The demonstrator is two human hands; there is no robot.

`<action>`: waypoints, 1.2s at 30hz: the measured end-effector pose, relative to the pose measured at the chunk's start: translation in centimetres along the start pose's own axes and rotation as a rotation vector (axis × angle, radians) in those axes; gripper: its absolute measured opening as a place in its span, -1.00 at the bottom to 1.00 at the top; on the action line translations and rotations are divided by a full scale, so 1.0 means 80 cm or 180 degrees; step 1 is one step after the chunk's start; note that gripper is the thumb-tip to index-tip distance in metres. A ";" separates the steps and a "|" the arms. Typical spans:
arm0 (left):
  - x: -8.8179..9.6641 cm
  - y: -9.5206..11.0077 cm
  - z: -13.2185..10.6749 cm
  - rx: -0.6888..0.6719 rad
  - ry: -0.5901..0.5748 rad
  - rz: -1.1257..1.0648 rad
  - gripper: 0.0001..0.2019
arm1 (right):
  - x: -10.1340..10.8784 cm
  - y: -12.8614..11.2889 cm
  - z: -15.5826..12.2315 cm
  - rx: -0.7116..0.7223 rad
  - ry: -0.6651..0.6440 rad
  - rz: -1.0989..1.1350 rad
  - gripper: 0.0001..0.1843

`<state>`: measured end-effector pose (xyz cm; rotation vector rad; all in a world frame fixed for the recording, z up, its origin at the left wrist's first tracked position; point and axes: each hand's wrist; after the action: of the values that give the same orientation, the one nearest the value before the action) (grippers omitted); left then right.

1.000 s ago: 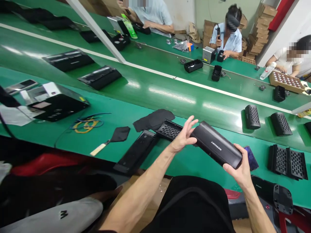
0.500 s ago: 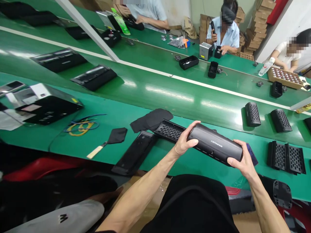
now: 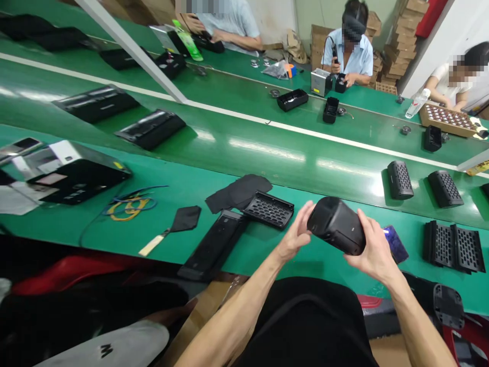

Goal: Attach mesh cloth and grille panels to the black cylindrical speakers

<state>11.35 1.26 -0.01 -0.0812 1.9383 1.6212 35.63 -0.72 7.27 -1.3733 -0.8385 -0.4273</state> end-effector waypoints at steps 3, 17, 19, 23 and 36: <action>0.009 0.031 0.005 -0.0231 -0.0093 0.0934 0.11 | 0.017 0.000 0.005 0.0115 -0.0473 -0.0923 0.12; 0.028 0.018 -0.035 0.0017 0.0024 0.0479 -0.06 | -0.008 0.069 -0.061 -0.0601 -0.0059 0.1362 -0.04; 0.026 0.015 -0.039 -0.0013 0.0127 0.0567 -0.09 | -0.009 0.065 -0.063 -0.0622 -0.0003 0.1402 -0.06; 0.025 -0.010 -0.040 0.0243 0.0464 0.0608 -0.10 | -0.025 0.064 -0.058 -0.0993 0.0076 0.1722 -0.05; 0.059 -0.078 -0.027 0.1339 0.0988 0.0717 -0.32 | -0.082 0.088 -0.065 -0.2808 -0.0517 0.3249 -0.24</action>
<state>9.21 -0.75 -7.55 0.0614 2.5708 1.3588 37.73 -5.75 -2.18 -2.4489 0.0653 0.1668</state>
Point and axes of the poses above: each hand's wrist, its own z-axis towards the middle knuckle, its own x-axis out of the back of the hand, y = z × x, and after that the axes turned 5 degrees about -y, right-handed
